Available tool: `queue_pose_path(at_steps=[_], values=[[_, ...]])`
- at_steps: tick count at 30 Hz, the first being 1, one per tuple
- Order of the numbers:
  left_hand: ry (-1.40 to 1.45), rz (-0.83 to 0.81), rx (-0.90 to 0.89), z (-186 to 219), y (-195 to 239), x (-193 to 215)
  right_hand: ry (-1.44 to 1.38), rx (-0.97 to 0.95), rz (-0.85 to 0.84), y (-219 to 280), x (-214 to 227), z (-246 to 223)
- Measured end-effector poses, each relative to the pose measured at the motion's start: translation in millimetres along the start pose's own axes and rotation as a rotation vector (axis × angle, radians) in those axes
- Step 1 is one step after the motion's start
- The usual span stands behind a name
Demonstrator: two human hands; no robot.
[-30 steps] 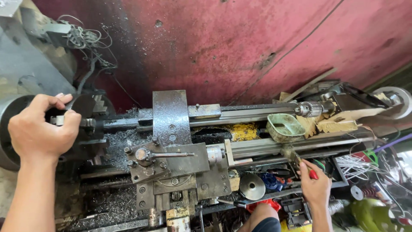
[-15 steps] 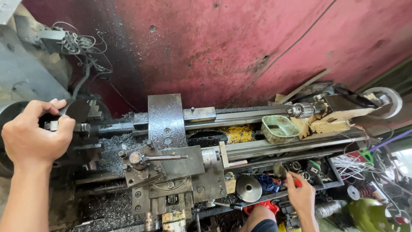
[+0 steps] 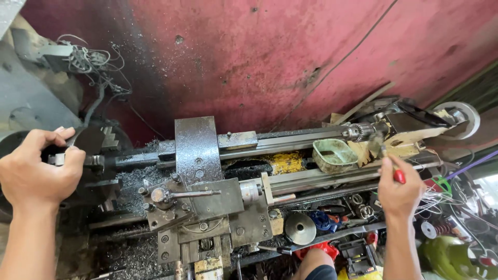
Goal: Cleaning metal shavings from a lathe machine using a brush and adjusting the chuck
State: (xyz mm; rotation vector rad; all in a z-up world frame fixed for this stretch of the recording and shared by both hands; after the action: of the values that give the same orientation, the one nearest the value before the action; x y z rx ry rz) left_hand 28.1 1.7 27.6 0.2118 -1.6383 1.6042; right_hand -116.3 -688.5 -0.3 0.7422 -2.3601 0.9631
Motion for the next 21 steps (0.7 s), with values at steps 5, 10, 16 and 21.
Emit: queue_pose_path(at_steps=[5, 10, 16, 21], values=[[-0.045, -0.027, 0.022, 2, -2, 2, -0.066, -0.022, -0.220, 40, -15, -47], [-0.032, -0.034, 0.016, 0, -1, 3, -0.071, 0.101, -0.029, 36, -8, -22], [0.037, 0.003, 0.010, 2, -3, 0, -0.009, 0.061, -0.002, 21, -16, -29], [-0.031, -0.019, 0.007, 1, -3, 1, -0.050, 0.082, -0.214, 46, -44, -51]])
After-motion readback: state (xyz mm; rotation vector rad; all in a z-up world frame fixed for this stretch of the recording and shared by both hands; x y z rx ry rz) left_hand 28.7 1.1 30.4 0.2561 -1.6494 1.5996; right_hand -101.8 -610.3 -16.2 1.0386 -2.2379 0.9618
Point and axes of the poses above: each hand's wrist, its own y-axis away from the middle knuckle, its own x-axis out of the back of the hand, z = x × y, the point moved 4 cm from there along -y, towards the middle knuckle, and after that the axes turned 14 degrees about -x, right-handed, at the moved point
